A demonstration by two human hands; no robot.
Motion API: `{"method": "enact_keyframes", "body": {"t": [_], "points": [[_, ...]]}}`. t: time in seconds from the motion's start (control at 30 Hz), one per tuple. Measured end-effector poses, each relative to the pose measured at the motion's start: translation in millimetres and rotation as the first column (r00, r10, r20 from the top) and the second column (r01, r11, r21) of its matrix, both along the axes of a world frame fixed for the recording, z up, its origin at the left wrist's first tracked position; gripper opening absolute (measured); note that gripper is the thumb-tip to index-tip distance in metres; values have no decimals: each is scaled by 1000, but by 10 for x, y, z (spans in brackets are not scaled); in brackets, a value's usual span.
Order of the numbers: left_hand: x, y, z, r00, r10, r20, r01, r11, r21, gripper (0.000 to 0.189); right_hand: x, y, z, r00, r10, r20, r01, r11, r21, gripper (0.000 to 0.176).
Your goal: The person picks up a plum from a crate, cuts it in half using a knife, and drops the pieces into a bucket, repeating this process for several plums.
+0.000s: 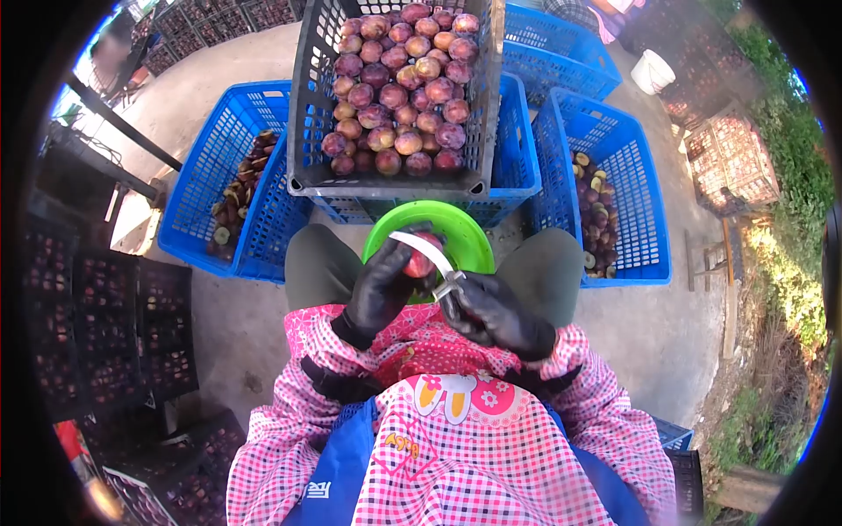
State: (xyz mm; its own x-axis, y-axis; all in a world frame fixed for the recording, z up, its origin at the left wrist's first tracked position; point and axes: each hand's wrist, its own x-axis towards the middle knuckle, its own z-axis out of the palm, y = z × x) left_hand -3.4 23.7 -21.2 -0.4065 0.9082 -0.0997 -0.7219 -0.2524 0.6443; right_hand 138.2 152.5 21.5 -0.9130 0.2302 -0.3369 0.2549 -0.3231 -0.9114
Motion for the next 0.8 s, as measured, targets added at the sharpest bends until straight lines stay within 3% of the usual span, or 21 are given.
{"method": "enact_keyframes", "body": {"t": [0.03,0.07,0.1,0.13,0.17,0.2,0.23,0.57,0.67,0.77,0.8], "points": [[-76,17,-210,995,-4,102,1,999,33,50,57,-11,170,999,-29,-19,28,996,-85,36],[-110,-1,-167,997,-11,78,6,998,64,56,93,-40,258,997,-73,-37,65,983,-172,37],[-112,3,-101,999,-18,36,15,997,73,58,42,-40,149,978,-165,-125,168,986,10,32],[-97,-1,-68,1000,-18,-2,18,997,80,60,35,-17,93,978,-164,-125,167,986,14,32],[-105,-10,-104,1000,-17,5,16,997,76,60,52,-20,42,988,-103,-117,138,924,356,29],[-143,-20,-155,998,-50,-46,54,996,73,62,66,-26,-18,995,-46,-89,93,751,653,27],[-170,-19,-180,991,-85,-100,92,993,70,64,61,-62,-101,987,-38,-155,142,651,745,23],[-149,-37,-165,994,-71,-89,69,997,-19,63,71,-181,-92,999,-31,-23,36,565,824,22],[-98,-35,-193,990,-39,-136,33,999,-42,61,66,-240,-124,998,-57,-12,42,573,819,21],[-50,-33,-159,979,-32,-203,17,997,-73,59,36,-276,-322,994,-85,-72,104,484,869,21],[-58,-35,-134,951,-52,-306,25,995,-91,57,30,-282,-378,992,-92,-81,116,495,861,22]]}}
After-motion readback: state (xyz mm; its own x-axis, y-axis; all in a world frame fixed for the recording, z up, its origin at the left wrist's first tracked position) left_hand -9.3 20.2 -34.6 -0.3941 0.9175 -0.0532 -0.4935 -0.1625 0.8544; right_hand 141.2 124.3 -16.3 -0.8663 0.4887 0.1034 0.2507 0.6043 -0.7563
